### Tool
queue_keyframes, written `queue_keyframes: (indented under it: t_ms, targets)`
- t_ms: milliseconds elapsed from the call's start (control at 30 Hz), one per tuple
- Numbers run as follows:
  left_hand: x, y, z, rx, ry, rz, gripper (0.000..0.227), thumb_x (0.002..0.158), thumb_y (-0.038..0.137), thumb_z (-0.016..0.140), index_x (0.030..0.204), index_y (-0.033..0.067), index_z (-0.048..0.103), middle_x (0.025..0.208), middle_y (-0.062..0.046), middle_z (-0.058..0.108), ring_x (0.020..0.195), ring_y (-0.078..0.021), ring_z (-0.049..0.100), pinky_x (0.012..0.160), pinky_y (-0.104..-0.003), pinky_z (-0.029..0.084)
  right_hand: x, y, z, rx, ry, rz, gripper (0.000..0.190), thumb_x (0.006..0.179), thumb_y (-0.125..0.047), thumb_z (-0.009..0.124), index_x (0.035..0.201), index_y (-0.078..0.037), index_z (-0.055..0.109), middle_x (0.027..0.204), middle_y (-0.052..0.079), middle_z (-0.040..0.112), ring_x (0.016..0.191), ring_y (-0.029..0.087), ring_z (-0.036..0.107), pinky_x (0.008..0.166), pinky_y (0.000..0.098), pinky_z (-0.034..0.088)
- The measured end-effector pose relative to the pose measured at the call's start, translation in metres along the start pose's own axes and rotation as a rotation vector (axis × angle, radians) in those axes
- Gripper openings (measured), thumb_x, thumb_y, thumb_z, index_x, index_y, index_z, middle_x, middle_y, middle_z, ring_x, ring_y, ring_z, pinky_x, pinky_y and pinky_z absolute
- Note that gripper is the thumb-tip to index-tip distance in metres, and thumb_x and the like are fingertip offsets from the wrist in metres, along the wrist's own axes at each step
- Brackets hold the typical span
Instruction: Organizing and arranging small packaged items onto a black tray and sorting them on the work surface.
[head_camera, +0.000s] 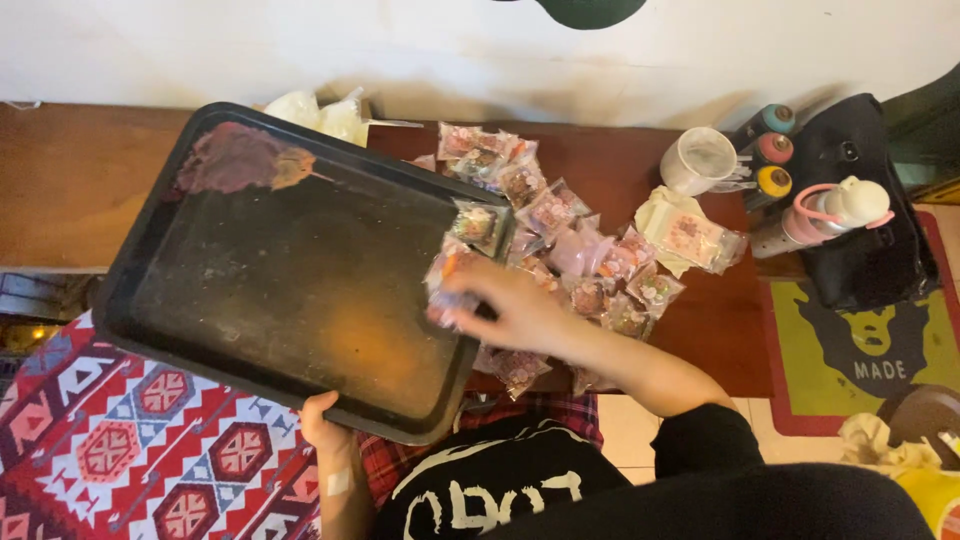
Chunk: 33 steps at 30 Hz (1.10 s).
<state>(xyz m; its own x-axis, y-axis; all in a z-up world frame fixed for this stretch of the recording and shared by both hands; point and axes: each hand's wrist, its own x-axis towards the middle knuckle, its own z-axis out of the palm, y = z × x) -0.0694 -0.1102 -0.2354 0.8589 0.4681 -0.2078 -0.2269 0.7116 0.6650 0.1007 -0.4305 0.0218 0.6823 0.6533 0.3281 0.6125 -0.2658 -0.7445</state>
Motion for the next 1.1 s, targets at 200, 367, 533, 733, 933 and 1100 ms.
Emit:
queue_keyframes:
  t_ms: [200,367,533,733,933,1100]
  targets:
    - [-0.025,0.041,0.075,0.019,0.063,-0.028,0.041,0.073,0.013,0.054,0.110,-0.0007,0.064,0.105,-0.014,0.066,0.096,-0.0304,0.065,0.089,-0.040,0.053,0.004,-0.019,0.007,-0.709,0.061,-0.248,0.044,0.091,-0.039,0.075,0.122,-0.012,0.058,0.130,0.016,0.061,0.123,0.032,0.059,0.102,0.0462,0.046]
    - [-0.017,0.027,0.029,-0.018,0.055,-0.013,0.037,0.078,0.014,0.055,0.110,-0.0032,0.062,0.105,-0.016,0.066,0.097,-0.0321,0.065,0.090,-0.041,0.052,0.004,0.007,-0.020,-0.629,0.142,-0.286,0.049,0.092,-0.040,0.068,0.132,-0.015,0.057,0.139,0.017,0.059,0.130,0.033,0.055,0.112,0.0492,0.045]
    - [-0.007,0.012,-0.010,-0.095,0.036,-0.007,0.028,0.085,0.014,0.058,0.106,-0.0047,0.060,0.104,-0.017,0.064,0.096,-0.0337,0.063,0.089,-0.043,0.052,0.004,0.012,-0.036,-0.506,0.037,0.321,0.049,0.103,-0.046,0.061,0.138,-0.013,0.053,0.134,0.014,0.060,0.131,0.031,0.057,0.115,0.0469,0.046]
    - [-0.016,0.033,0.033,-0.008,0.111,0.035,0.035,0.075,0.012,0.055,0.107,0.0006,0.064,0.100,-0.012,0.066,0.091,-0.0289,0.066,0.083,-0.040,0.054,-0.002,0.035,-0.029,-0.673,-0.095,0.093,0.077,0.073,-0.055,0.078,0.122,-0.001,0.054,0.127,0.022,0.062,0.127,0.036,0.050,0.113,0.0524,0.038]
    - [-0.005,0.002,-0.018,-0.031,0.084,0.021,0.019,0.087,0.012,0.059,0.098,-0.0032,0.058,0.091,-0.015,0.060,0.082,-0.0316,0.061,0.075,-0.044,0.052,-0.003,0.013,-0.056,-0.579,-0.047,-0.037,0.045,0.084,-0.044,0.079,0.114,-0.014,0.063,0.124,0.011,0.068,0.130,0.032,0.057,0.116,0.0525,0.037]
    - [-0.013,0.018,0.057,0.028,0.084,0.100,0.046,0.074,0.009,0.057,0.120,-0.0004,0.057,0.101,-0.013,0.060,0.088,-0.0282,0.064,0.078,-0.041,0.055,-0.014,-0.022,-0.050,-0.363,-0.007,0.140,0.042,0.089,-0.043,0.074,0.115,-0.013,0.061,0.119,0.011,0.068,0.120,0.028,0.062,0.109,0.0455,0.046]
